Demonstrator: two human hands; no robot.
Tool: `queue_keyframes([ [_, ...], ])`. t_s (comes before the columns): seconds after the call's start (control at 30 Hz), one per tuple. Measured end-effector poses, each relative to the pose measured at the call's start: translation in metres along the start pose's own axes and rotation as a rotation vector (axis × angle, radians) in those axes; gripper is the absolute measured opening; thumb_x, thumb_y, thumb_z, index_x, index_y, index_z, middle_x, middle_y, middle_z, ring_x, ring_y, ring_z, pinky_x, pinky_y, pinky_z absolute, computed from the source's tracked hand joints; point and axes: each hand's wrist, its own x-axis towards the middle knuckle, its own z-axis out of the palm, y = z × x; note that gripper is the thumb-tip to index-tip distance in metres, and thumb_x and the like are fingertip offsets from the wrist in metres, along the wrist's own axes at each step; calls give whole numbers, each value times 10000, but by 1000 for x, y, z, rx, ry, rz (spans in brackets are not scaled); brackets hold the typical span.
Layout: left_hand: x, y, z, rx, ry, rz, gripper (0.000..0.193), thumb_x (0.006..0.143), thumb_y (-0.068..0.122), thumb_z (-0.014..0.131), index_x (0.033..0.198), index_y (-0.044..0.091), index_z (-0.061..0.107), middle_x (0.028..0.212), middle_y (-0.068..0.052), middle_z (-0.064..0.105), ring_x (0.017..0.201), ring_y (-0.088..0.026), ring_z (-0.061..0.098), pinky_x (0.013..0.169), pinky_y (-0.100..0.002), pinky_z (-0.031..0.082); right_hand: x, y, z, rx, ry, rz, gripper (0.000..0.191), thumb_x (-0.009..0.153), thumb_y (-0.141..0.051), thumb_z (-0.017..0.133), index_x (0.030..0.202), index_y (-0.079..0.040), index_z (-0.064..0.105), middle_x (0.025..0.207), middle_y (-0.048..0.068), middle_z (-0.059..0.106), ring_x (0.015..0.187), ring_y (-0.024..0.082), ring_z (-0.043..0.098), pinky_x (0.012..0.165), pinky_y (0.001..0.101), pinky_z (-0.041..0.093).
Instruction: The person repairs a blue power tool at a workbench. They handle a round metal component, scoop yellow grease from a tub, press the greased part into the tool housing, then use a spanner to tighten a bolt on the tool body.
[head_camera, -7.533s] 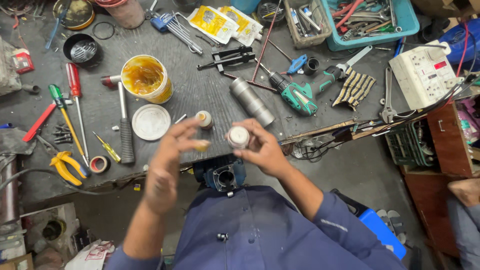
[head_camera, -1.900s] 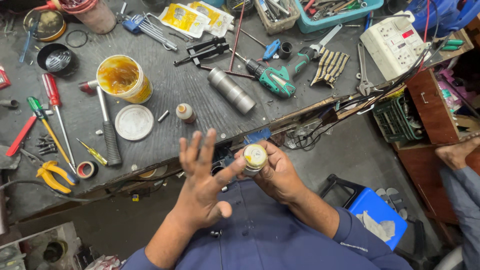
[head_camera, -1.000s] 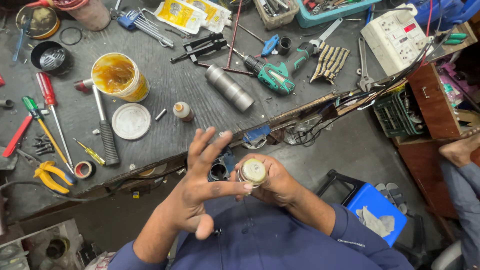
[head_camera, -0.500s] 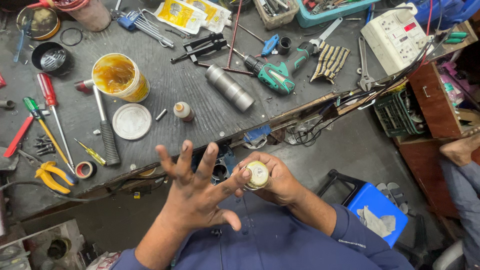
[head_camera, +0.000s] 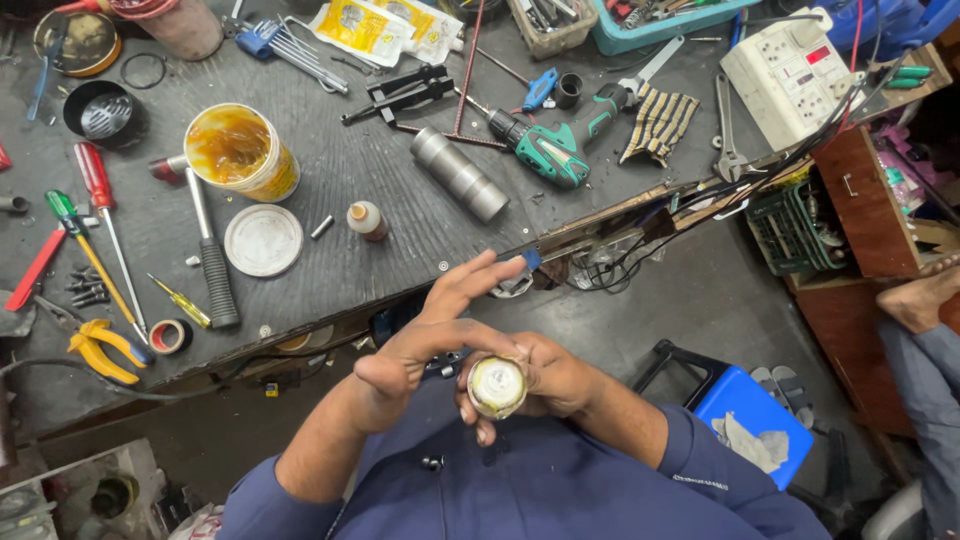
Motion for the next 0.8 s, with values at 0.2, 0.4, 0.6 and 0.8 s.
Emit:
queue_keyframes([
  [0.2,-6,-9,0,-25,70,28,1244,822,936,-117,1226,140,749,1723,-257,380,1708,-440,183,1398,-619,4,-6,1,-9,123,73,-114,533,1030,-356,686,1340,56,550,1169,231,666,951,290,730,842,406,615],
  [0.4,-19,-11,11,143,196,54,1185,856,913,-93,1365,164,672,1746,-263,320,1711,-443,162,1397,-614,-5,-1,-7,-9,93,204,-231,541,1020,-382,707,1320,46,566,1173,207,668,948,265,716,853,400,596],
  [0.6,-27,-13,29,571,267,68,1012,948,865,50,1538,184,510,1727,-298,143,1659,-475,44,1312,-664,-98,7,-8,-1,-33,250,-235,545,957,-353,787,1304,3,564,1181,146,664,1001,270,704,916,395,583],
  [0.8,-37,-17,22,1404,491,277,781,995,837,201,1436,400,675,1728,-80,217,1626,-316,-2,1230,-649,-181,7,-4,-5,-49,284,-253,556,931,-327,812,1312,-4,567,1194,141,664,985,265,700,879,400,582],
])
